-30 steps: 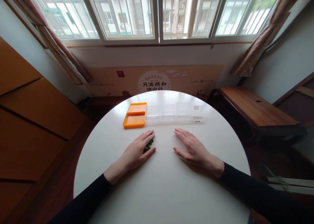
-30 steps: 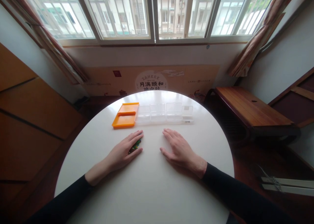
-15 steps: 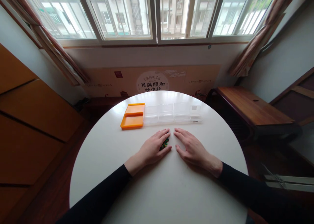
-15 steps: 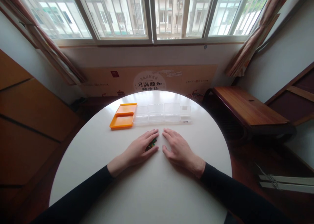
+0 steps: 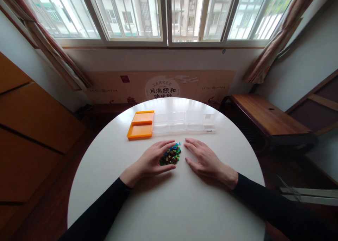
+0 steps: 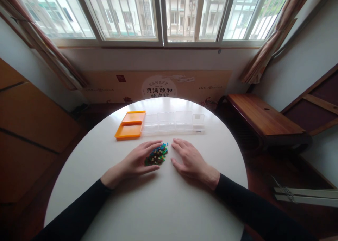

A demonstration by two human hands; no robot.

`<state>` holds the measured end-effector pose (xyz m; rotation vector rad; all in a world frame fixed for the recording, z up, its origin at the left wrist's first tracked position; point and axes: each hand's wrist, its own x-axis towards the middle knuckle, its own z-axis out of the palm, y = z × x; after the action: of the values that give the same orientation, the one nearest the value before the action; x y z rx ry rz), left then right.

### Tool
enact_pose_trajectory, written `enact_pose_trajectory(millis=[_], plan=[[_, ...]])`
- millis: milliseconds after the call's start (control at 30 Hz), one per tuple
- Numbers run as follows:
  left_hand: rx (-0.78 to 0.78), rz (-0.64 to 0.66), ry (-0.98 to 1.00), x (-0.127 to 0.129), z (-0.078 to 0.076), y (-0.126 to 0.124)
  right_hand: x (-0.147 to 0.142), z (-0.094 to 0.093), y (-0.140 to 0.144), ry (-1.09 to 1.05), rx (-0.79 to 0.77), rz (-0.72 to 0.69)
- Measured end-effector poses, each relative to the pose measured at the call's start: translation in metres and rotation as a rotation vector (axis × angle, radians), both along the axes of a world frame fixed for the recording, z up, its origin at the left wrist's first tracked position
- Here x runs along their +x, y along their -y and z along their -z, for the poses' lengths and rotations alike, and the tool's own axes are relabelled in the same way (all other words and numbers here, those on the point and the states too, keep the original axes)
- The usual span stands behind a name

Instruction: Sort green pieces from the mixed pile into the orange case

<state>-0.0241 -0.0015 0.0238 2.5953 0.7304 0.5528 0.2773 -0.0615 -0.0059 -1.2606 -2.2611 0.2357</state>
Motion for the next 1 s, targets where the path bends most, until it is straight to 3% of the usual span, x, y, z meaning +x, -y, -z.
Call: enact_pose_trajectory(millis=[167,333,533,767,1000], plan=[[0.01,-0.03,0.039,-0.022,-0.004,-0.009,0.0,-0.007,-0.028,-0.039,0.021,-0.196],[0.013,-0.07,0.036,-0.028,0.009,-0.019,-0.009,-0.006,-0.053,-0.018,0.057,-0.299],[-0.001,-0.119,0.017,-0.022,0.017,-0.019,-0.01,-0.005,-0.052,-0.038,0.031,-0.319],[0.022,-0.127,0.064,-0.016,0.016,-0.012,-0.011,-0.013,-0.045,-0.127,0.023,-0.335],[0.033,-0.135,0.094,-0.013,0.011,-0.008,-0.01,-0.004,-0.046,-0.151,0.029,-0.302]])
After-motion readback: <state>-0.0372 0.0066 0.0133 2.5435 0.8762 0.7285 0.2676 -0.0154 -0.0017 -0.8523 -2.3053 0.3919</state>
